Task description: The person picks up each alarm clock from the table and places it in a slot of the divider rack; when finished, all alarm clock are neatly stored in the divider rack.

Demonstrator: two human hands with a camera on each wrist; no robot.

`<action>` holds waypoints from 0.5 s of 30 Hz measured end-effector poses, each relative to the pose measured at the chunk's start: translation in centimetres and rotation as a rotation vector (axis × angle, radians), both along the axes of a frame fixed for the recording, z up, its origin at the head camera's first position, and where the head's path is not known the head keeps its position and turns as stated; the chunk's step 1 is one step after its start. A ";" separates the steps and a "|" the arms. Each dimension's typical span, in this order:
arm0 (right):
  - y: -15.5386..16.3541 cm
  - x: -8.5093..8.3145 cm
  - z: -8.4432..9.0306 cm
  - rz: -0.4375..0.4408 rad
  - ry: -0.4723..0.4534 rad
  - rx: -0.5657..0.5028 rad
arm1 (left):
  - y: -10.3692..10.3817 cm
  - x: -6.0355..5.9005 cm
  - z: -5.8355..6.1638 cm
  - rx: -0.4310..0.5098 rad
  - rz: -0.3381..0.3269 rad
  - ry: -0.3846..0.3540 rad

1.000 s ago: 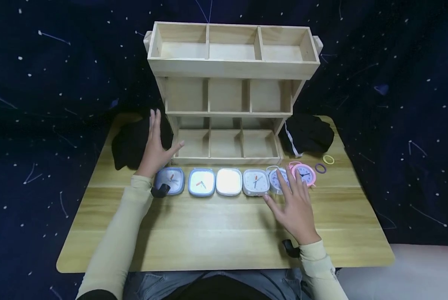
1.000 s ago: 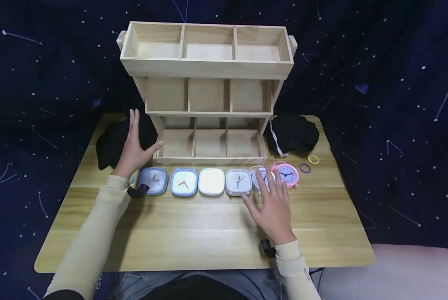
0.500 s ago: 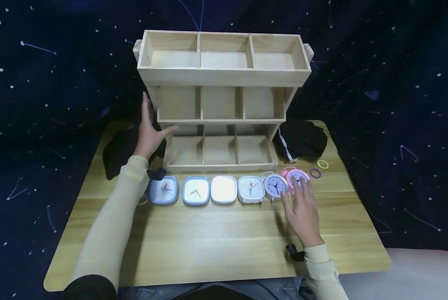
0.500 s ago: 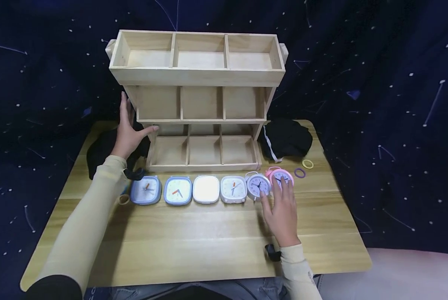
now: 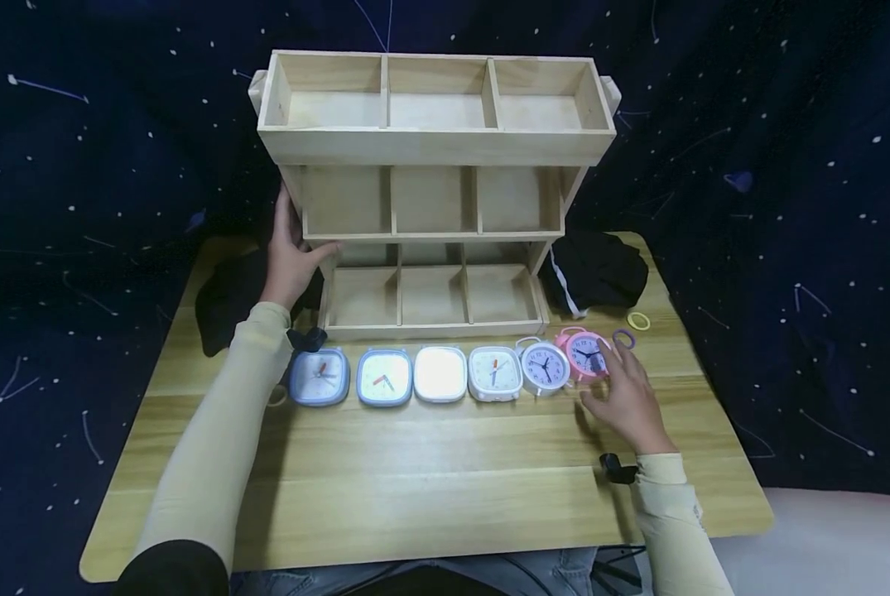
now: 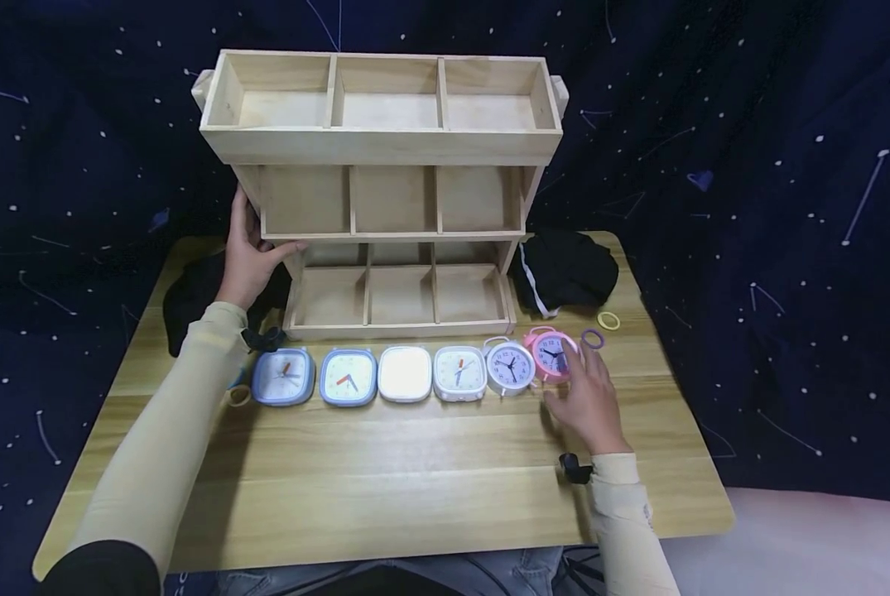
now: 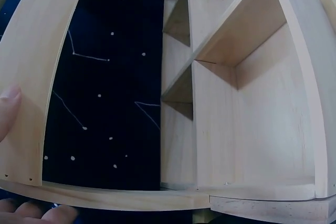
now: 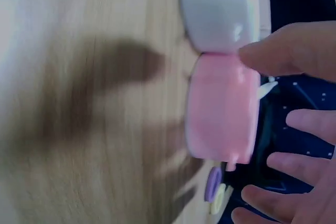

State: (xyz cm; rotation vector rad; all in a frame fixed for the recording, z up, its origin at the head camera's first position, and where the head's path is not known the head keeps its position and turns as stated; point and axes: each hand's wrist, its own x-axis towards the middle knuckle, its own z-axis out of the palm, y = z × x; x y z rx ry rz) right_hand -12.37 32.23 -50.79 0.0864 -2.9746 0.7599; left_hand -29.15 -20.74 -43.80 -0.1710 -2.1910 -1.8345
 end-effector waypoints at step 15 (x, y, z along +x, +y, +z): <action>1.6 -3.5 -1.8 0.048 -0.172 -0.134 | 0.1 0.4 0.2 -0.085 0.025 -0.023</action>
